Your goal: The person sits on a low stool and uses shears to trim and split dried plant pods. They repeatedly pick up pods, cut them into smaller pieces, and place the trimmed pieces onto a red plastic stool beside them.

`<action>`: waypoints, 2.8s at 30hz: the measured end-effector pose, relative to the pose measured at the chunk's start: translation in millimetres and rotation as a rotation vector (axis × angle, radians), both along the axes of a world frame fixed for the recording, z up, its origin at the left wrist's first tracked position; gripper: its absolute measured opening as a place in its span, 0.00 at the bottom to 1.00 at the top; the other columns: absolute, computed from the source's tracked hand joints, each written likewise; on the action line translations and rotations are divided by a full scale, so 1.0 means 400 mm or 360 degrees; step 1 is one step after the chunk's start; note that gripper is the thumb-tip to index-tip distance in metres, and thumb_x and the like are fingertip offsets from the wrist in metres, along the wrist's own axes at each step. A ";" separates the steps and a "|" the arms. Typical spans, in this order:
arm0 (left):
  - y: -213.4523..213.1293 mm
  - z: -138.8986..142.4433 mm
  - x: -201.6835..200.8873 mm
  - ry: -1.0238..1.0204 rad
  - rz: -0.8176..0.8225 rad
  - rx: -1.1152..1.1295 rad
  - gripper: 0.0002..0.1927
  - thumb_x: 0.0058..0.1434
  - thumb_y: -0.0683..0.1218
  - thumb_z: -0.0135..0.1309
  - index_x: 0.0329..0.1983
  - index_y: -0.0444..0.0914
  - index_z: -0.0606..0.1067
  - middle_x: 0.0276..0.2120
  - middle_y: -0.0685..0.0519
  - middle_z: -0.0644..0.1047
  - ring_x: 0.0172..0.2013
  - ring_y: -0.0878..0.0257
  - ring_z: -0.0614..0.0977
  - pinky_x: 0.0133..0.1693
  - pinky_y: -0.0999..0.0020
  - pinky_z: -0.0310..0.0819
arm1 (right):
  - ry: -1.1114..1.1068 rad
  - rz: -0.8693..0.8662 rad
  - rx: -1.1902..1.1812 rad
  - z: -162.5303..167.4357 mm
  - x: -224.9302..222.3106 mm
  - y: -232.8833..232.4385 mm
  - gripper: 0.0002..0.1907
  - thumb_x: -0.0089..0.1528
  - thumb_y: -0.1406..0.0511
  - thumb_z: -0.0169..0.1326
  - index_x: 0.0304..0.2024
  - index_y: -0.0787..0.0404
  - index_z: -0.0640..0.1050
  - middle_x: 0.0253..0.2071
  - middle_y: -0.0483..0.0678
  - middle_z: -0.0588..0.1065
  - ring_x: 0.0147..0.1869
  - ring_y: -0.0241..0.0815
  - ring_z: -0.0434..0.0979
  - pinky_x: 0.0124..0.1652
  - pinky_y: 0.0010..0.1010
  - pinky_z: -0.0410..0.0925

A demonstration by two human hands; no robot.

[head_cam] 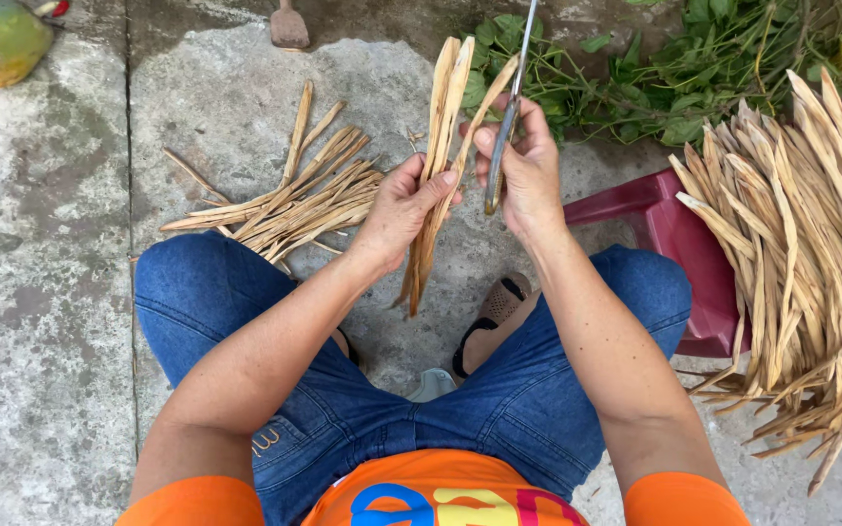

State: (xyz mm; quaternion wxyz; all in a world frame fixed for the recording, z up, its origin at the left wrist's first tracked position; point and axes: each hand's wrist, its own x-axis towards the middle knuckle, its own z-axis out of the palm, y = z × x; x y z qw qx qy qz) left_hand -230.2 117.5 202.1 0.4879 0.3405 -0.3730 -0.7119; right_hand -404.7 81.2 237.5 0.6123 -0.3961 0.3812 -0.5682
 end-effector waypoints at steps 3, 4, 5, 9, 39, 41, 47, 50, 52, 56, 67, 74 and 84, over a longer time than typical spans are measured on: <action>-0.001 -0.023 -0.005 -0.0109 0.0023 -0.0069 0.12 0.68 0.48 0.59 0.51 0.38 0.76 0.37 0.56 0.79 0.35 0.72 0.78 0.36 0.76 0.72 | 0.0042 -0.0108 -0.0103 0.000 -0.002 -0.007 0.24 0.63 0.70 0.65 0.58 0.59 0.69 0.39 0.42 0.75 0.39 0.31 0.78 0.32 0.21 0.70; 0.001 -0.027 -0.003 -0.0168 0.0016 -0.0033 0.12 0.68 0.47 0.59 0.51 0.38 0.76 0.36 0.57 0.80 0.34 0.73 0.77 0.34 0.77 0.69 | 0.0002 -0.0109 -0.0111 0.001 -0.003 -0.008 0.24 0.63 0.70 0.66 0.58 0.58 0.69 0.38 0.41 0.75 0.37 0.31 0.76 0.31 0.21 0.69; 0.002 -0.029 -0.001 -0.0228 0.0011 0.0003 0.12 0.67 0.47 0.59 0.51 0.38 0.76 0.35 0.57 0.80 0.32 0.74 0.75 0.31 0.77 0.66 | -0.0037 -0.0109 -0.0119 0.002 -0.004 -0.009 0.24 0.63 0.70 0.66 0.58 0.58 0.69 0.38 0.41 0.74 0.34 0.30 0.74 0.31 0.21 0.69; 0.003 -0.011 0.002 -0.0141 0.0038 -0.0053 0.12 0.66 0.46 0.61 0.49 0.38 0.76 0.36 0.56 0.83 0.35 0.73 0.79 0.37 0.78 0.73 | -0.0043 -0.0055 -0.0184 0.004 -0.009 -0.009 0.22 0.65 0.72 0.64 0.58 0.59 0.69 0.38 0.43 0.75 0.36 0.33 0.75 0.35 0.24 0.71; -0.008 0.076 0.062 0.0107 0.0140 0.0138 0.11 0.67 0.52 0.60 0.46 0.41 0.79 0.32 0.59 0.81 0.25 0.75 0.73 0.25 0.80 0.64 | 0.0720 0.0242 -0.0254 0.046 0.050 0.097 0.30 0.66 0.62 0.64 0.66 0.64 0.69 0.42 0.42 0.73 0.47 0.31 0.73 0.50 0.23 0.69; -0.006 0.074 0.057 0.0072 0.0147 0.0152 0.11 0.66 0.52 0.60 0.45 0.41 0.79 0.30 0.61 0.79 0.25 0.75 0.73 0.24 0.80 0.63 | 0.0741 0.0250 -0.0316 0.046 0.051 0.099 0.31 0.66 0.62 0.64 0.67 0.65 0.68 0.46 0.43 0.75 0.49 0.31 0.74 0.53 0.24 0.70; -0.001 0.068 0.051 0.0088 0.0124 0.0160 0.10 0.67 0.52 0.60 0.44 0.41 0.80 0.26 0.62 0.77 0.24 0.76 0.73 0.25 0.80 0.64 | 0.0775 0.0168 -0.0281 0.032 0.061 0.107 0.32 0.66 0.59 0.63 0.66 0.65 0.67 0.49 0.48 0.78 0.53 0.34 0.79 0.54 0.26 0.73; -0.003 0.066 0.047 0.0072 0.0109 0.0170 0.10 0.67 0.52 0.60 0.44 0.42 0.80 0.26 0.62 0.76 0.24 0.75 0.73 0.25 0.80 0.65 | 0.0747 0.0119 -0.0306 0.024 0.072 0.111 0.31 0.67 0.60 0.64 0.67 0.66 0.68 0.44 0.46 0.79 0.47 0.30 0.79 0.47 0.22 0.75; -0.004 0.064 0.045 0.0084 0.0108 0.0142 0.10 0.67 0.52 0.60 0.44 0.41 0.80 0.26 0.62 0.76 0.24 0.75 0.73 0.25 0.80 0.64 | 0.0785 0.0062 -0.0156 0.024 0.075 0.114 0.31 0.64 0.60 0.64 0.66 0.65 0.70 0.37 0.45 0.78 0.34 0.27 0.72 0.32 0.19 0.66; 0.001 0.058 0.046 0.0055 0.0093 0.0174 0.09 0.67 0.50 0.60 0.44 0.40 0.79 0.26 0.62 0.75 0.24 0.75 0.73 0.24 0.80 0.64 | 0.0865 0.0014 -0.0060 0.038 0.070 0.112 0.28 0.64 0.60 0.64 0.63 0.63 0.73 0.26 0.42 0.72 0.22 0.25 0.66 0.20 0.17 0.59; 0.022 0.013 -0.001 -0.0307 0.0041 -0.0131 0.11 0.70 0.47 0.55 0.52 0.37 0.75 0.35 0.54 0.81 0.31 0.74 0.78 0.30 0.79 0.70 | 0.0287 -0.0160 -0.0466 0.049 0.050 0.090 0.29 0.69 0.71 0.63 0.68 0.59 0.64 0.46 0.46 0.77 0.46 0.31 0.77 0.44 0.22 0.71; 0.054 0.034 -0.014 -0.0574 -0.0176 -0.0189 0.16 0.69 0.53 0.55 0.53 0.38 0.74 0.35 0.56 0.79 0.31 0.72 0.74 0.34 0.76 0.72 | 0.0295 -0.0242 -0.0283 0.030 0.035 0.057 0.25 0.67 0.73 0.63 0.64 0.62 0.69 0.42 0.45 0.75 0.37 0.31 0.75 0.34 0.22 0.71; 0.025 0.040 0.023 -0.0226 -0.0052 0.0011 0.25 0.71 0.63 0.47 0.52 0.38 0.76 0.35 0.57 0.75 0.35 0.72 0.73 0.37 0.75 0.70 | 0.0020 -0.0005 0.0024 0.047 0.022 0.062 0.25 0.64 0.73 0.59 0.63 0.65 0.69 0.39 0.53 0.81 0.27 0.32 0.74 0.27 0.23 0.71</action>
